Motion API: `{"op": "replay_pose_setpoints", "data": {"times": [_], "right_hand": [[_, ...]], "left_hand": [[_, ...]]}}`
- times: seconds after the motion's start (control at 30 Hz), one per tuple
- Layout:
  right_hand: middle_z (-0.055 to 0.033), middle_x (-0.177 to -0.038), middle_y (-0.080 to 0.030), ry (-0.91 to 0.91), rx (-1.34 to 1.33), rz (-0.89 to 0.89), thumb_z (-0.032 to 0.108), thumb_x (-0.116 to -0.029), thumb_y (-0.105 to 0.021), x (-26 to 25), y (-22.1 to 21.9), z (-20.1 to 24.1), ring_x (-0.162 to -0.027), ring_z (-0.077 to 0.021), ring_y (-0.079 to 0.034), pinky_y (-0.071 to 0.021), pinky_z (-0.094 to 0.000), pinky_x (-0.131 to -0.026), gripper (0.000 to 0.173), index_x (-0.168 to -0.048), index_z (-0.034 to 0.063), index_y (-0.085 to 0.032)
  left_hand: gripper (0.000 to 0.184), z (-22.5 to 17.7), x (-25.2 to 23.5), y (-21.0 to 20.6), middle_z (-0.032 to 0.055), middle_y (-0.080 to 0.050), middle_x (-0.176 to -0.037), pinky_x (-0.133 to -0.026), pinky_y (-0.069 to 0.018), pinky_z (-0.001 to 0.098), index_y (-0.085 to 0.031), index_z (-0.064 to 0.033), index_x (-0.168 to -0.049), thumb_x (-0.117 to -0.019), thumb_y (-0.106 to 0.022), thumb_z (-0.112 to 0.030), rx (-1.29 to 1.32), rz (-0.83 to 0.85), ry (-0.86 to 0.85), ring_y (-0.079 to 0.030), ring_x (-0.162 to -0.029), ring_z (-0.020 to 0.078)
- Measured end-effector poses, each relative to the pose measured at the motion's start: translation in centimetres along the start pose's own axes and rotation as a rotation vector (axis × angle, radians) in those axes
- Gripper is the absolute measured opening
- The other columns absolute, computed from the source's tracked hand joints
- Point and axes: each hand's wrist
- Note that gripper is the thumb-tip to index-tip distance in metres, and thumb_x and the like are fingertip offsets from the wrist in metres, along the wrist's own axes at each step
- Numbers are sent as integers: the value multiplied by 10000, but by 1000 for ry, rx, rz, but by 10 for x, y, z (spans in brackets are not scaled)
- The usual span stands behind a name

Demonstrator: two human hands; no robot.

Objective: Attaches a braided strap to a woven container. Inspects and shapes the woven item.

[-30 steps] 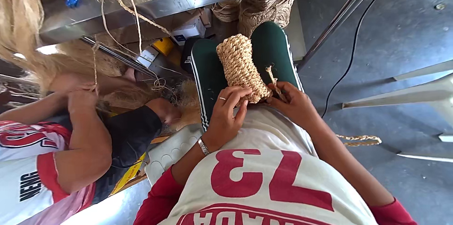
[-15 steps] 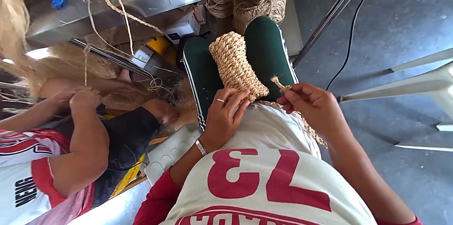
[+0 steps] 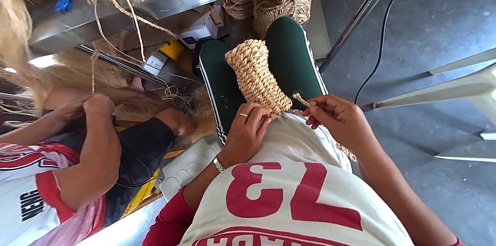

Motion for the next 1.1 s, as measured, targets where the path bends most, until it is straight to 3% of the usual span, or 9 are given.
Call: {"op": "replay_pose_setpoints", "data": {"times": [0.17, 0.47, 0.57, 0.67, 0.77, 0.93, 1.1], "right_hand": [[24, -890, -719, 21, 45, 10, 124, -1028, -547, -2, -6, -5, -675, -32, -653, -557, -199, -613, 150, -1124, 83, -655], [8, -860, -707, 38, 63, 71, 134, -1042, -525, -4, -6, -5, -661, -47, -653, -568, -220, -607, 207, -1176, 76, -671], [9, -852, -706, 42, 56, 71, 132, -1036, -524, -3, -9, -7, -640, -45, -642, -560, -217, -590, 211, -1173, 81, -676], [7, -830, -667, 50, 60, 49, 128, -1038, -508, -5, -11, -7, -626, -42, -601, -531, -215, -581, 254, -1242, 95, -655], [2, -786, -614, 101, 93, 16, 204, -1040, -553, -8, -15, -7, -601, -51, -540, -484, -239, -562, 258, -1257, 103, -647], [2, -802, -654, 140, 112, 8, 278, -970, -689, -15, -27, -2, -623, -47, -579, -517, -243, -582, 286, -1191, 102, -643], [-19, -759, -671, 96, 196, -46, 385, -939, -741, -25, -37, 4, -615, -105, -628, -546, -309, -589, 456, -1241, 85, -577]], "left_hand": [[142, 1, 0, -1, 132, -671, -1081, -951, -528, 319, -691, -12, -1076, -965, -666, -96, -21, -14, 10, -637, -1057, 228], [106, 0, 1, -3, 101, -647, -997, -822, -574, 255, -646, -7, -1014, -954, -678, -88, 56, -33, 141, -657, -901, 139], [104, 2, 1, -3, 118, -641, -1052, -854, -581, 262, -650, 6, -1034, -978, -639, -80, 101, -31, 150, -661, -943, 141], [105, 3, -1, -4, 121, -634, -1074, -863, -580, 263, -647, 10, -1042, -979, -628, -71, 120, -29, 135, -658, -963, 145], [128, 4, -3, -6, 130, -638, -1088, -867, -594, 277, -642, 27, -1069, -974, -640, -59, 152, -44, 118, -670, -962, 149], [245, 3, -4, -7, 143, -660, -1173, -930, -583, 296, -636, 41, -1217, -985, -623, -37, 160, -52, 84, -676, -1054, 163], [311, 3, -2, -7, 160, -650, -1253, -1020, -524, 305, -672, 5, -1296, -999, -595, -42, 75, -24, 15, -634, -1170, 202]]}}
Point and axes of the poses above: each hand's wrist, its own x-axis away from the middle knuckle, its own y-axis out of the back of the hand, z = x × y
